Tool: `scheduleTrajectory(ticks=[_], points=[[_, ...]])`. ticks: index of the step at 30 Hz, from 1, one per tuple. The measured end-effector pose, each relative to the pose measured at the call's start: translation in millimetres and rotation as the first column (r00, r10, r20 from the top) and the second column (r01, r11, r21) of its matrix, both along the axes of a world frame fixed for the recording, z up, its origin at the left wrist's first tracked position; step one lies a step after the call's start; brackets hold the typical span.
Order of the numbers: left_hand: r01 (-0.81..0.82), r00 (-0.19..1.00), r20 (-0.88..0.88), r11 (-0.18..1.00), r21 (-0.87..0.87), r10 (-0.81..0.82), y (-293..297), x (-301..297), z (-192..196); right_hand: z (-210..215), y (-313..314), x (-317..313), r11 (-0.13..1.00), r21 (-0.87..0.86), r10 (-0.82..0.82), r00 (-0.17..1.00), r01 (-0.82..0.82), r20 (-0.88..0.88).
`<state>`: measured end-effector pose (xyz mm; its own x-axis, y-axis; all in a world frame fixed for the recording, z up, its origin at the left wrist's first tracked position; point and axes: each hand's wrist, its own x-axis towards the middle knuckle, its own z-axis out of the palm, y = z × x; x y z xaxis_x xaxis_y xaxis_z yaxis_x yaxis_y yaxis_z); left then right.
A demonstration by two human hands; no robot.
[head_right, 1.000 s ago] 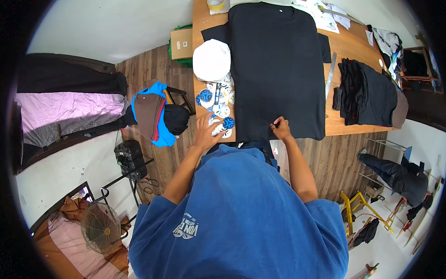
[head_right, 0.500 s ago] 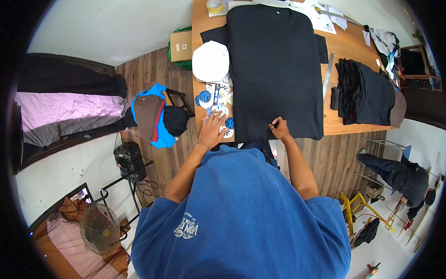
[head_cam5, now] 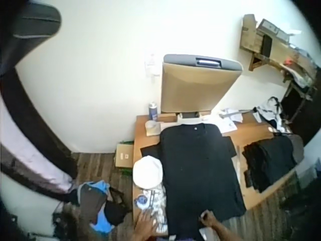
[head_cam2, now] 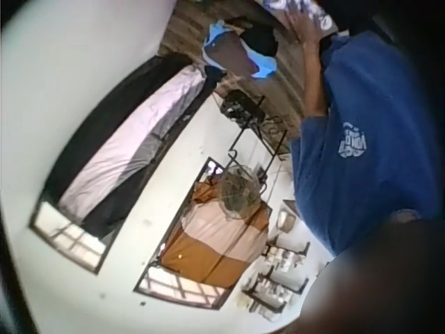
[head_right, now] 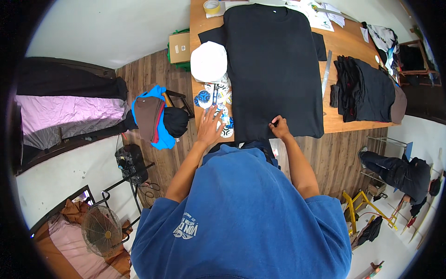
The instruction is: Aligning a circular design on black t-shirts using a ruler and applying them with a heat press.
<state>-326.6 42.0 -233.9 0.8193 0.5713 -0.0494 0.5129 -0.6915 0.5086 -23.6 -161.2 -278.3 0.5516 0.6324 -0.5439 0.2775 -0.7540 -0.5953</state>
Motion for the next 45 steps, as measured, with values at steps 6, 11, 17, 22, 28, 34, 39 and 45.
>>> scheduleTrajectory(ticks=[6, 11, 17, 22, 28, 34, 39, 45], points=[[0.014, 0.996, -0.082, 0.991, -0.132, -0.025, -4, 4, 8, 0, 1, -2, 1.000, -0.006, -0.029, 1.000, 0.029, -0.006], [-0.108, 0.990, 0.080, 0.987, -0.117, 0.118, 3, 15, 15, -3, 0, -2, 0.999, 0.007, -0.033, 0.999, 0.033, 0.007], [-0.147, 0.988, 0.048, 0.989, 0.028, 0.145, 35, 44, 9, -2, 0, -2, 1.000, 0.019, -0.023, 1.000, 0.022, 0.015], [0.027, 0.996, -0.088, 0.996, -0.082, -0.034, 45, 50, 4, 0, 1, -3, 0.996, -0.074, -0.051, 0.997, 0.056, 0.061], [-0.005, 0.999, -0.041, 0.998, -0.067, 0.002, 29, 42, 6, -1, 1, -4, 0.996, -0.065, -0.061, 0.997, 0.064, 0.054], [-0.148, 0.987, 0.068, 0.989, -0.011, 0.148, 55, 41, 8, -1, 2, -2, 0.995, -0.080, -0.053, 0.998, 0.056, 0.038], [-0.305, 0.947, -0.073, 0.949, 0.084, 0.311, 87, 36, 9, 4, 4, -2, 0.999, -0.037, -0.017, 1.000, 0.017, 0.005], [-0.340, 0.936, -0.081, 0.939, 0.045, 0.343, 92, 20, -11, 9, 8, -1, 0.999, -0.031, -0.013, 1.000, 0.013, 0.006]])
